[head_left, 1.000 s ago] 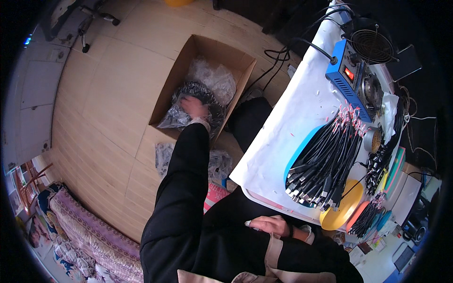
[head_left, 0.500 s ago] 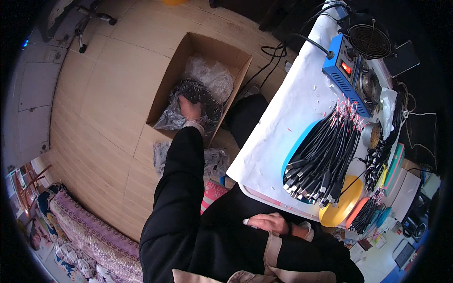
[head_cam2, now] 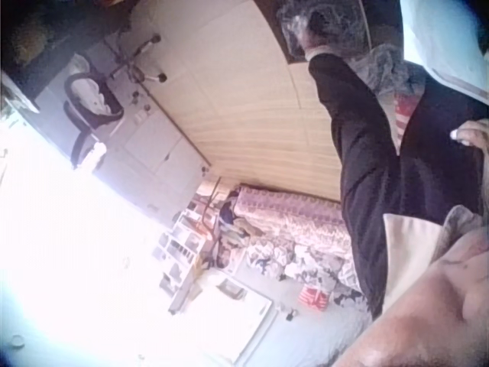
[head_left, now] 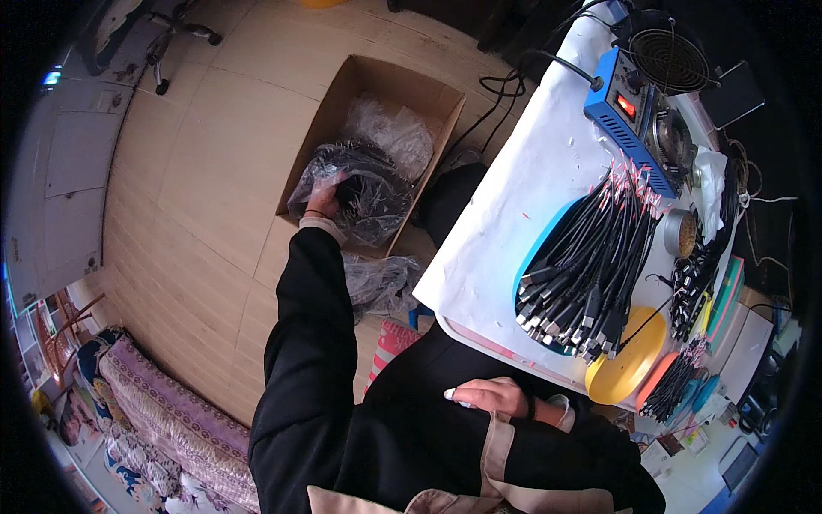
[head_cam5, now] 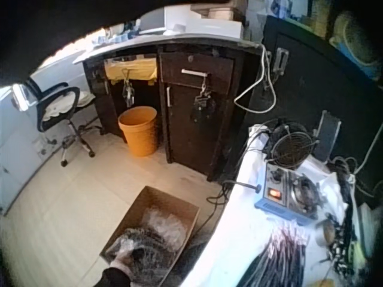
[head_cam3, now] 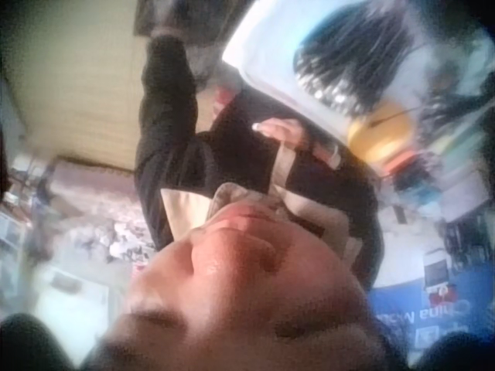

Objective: The person unpacks bundles of black wires from a cardboard box and places them on a table. They then pick individual wires and attach small white plastic connectors to the ends, placing the finished units into a blue tray.

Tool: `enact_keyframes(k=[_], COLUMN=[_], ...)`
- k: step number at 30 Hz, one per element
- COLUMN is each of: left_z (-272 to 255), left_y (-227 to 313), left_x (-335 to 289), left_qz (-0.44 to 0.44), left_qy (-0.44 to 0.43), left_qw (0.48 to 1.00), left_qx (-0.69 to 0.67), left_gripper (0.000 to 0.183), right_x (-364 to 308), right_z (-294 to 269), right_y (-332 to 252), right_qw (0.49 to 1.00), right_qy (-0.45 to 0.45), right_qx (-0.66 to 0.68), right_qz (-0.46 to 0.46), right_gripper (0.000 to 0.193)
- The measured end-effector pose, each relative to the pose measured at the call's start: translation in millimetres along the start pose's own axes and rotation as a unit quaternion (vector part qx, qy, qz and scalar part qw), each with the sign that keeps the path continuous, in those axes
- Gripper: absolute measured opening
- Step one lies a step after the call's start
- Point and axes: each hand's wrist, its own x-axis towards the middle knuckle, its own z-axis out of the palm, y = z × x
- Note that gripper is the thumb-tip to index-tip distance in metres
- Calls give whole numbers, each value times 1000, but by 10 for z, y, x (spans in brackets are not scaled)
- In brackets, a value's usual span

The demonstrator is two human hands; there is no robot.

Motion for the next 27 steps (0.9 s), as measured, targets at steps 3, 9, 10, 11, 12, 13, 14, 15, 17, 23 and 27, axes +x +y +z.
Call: enact_keyframes(k=[3, 9, 10, 11, 12, 13, 14, 15, 17, 23, 27], left_z=[147, 299, 264, 218, 174, 135, 105, 83, 75, 145, 94], left_y=[322, 618, 593, 566, 543, 532, 540, 574, 696, 1135, 1281], left_x=[-135, -278, -261, -245, -238, -248, -272, -310, -445, -1072, -1581], left_qz=[-261, -245, -250, -252, -267, -248, -243, -245, -244, -292, -275], left_qy=[-26, 13, 15, 5, 7, -4, -5, 16, -59, -149, -137], left_qw=[830, 866, 865, 861, 852, 855, 853, 854, 826, 799, 824], left_qx=[-493, -436, -434, -442, -451, -455, -461, -460, -504, -504, -476], left_gripper=[22, 25, 26, 27, 27, 30, 34, 37, 40, 40, 42], right_x=[-4, -8, -8, -7, -4, -2, 3, 8, 19, 53, 80], right_z=[3, 20, 25, 30, 35, 39, 43, 46, 49, 74, 131], right_y=[0, -3, -4, -5, -6, -8, -9, -13, -31, -164, -249], right_qw=[1000, 1000, 1000, 1000, 999, 999, 999, 999, 999, 997, 989], right_qy=[4, 13, 16, 21, 29, 29, 32, 34, 33, 67, 137], right_qx=[-2, -19, -13, -14, -20, -13, -11, -9, -4, -37, -13], right_qz=[1, -4, -4, -5, -10, -4, -3, -3, -7, 27, 44], right_gripper=[41, 43, 44, 44, 45, 46, 46, 47, 47, 32, 16])
